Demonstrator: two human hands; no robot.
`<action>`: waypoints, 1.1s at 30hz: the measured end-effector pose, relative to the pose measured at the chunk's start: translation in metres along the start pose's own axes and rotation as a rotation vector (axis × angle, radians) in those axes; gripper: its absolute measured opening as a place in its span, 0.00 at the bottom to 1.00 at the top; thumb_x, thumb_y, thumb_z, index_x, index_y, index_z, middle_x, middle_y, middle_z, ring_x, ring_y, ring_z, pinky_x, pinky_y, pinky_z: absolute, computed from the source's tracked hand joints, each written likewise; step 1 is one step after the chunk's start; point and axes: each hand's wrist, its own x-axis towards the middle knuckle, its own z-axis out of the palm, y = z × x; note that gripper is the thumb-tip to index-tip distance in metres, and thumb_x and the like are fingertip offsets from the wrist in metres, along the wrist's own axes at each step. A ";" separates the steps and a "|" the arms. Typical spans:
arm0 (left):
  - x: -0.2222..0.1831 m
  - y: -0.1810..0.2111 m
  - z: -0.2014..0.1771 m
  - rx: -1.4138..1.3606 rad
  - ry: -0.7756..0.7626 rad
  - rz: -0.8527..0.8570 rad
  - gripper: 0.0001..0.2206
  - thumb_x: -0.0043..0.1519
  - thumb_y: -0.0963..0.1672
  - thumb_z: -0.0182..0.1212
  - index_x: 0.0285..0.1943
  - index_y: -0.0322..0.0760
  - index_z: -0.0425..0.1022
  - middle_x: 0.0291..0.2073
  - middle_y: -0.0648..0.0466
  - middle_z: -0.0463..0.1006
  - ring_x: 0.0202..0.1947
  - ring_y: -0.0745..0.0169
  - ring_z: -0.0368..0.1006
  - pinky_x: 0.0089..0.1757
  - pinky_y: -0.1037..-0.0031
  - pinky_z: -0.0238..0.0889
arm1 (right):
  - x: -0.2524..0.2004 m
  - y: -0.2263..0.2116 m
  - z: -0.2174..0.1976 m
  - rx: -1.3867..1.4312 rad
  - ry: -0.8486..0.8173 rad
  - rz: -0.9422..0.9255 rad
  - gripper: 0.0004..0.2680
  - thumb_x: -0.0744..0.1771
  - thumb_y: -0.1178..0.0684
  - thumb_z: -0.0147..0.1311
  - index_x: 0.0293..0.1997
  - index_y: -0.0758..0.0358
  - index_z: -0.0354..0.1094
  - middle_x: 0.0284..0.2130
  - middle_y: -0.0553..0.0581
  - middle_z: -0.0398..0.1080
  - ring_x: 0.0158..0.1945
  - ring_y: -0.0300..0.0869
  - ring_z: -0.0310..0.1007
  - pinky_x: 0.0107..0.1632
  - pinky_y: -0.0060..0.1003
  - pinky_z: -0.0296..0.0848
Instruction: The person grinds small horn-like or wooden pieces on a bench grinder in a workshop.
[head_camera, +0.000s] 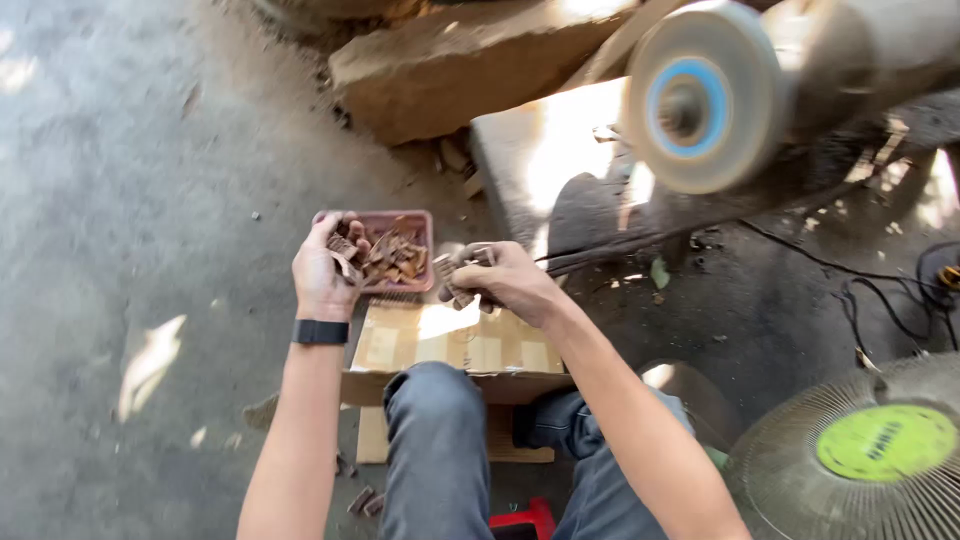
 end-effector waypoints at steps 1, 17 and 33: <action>0.011 -0.006 -0.029 -0.009 0.031 -0.001 0.06 0.68 0.41 0.57 0.44 0.30 0.75 0.34 0.50 0.80 0.30 0.62 0.77 0.33 0.72 0.71 | 0.023 0.012 0.010 -0.006 -0.021 0.024 0.03 0.65 0.57 0.56 0.37 0.66 0.72 0.25 0.54 0.78 0.23 0.31 0.71 0.23 0.27 0.64; -0.017 0.012 -0.059 -0.348 0.095 0.034 0.10 0.66 0.35 0.44 0.54 0.28 0.67 0.45 0.43 0.78 0.46 0.50 0.79 0.48 0.59 0.78 | 0.143 0.071 0.062 -0.389 0.155 -0.113 0.18 0.66 0.48 0.59 0.58 0.71 0.67 0.42 0.62 0.77 0.42 0.42 0.80 0.42 0.36 0.79; -0.109 -0.081 0.160 0.219 -0.330 0.330 0.08 0.68 0.37 0.48 0.52 0.29 0.70 0.40 0.51 0.79 0.37 0.66 0.75 0.39 0.75 0.73 | -0.081 0.041 -0.048 0.306 0.367 -0.091 0.05 0.64 0.63 0.52 0.41 0.66 0.72 0.30 0.59 0.78 0.30 0.45 0.81 0.31 0.35 0.81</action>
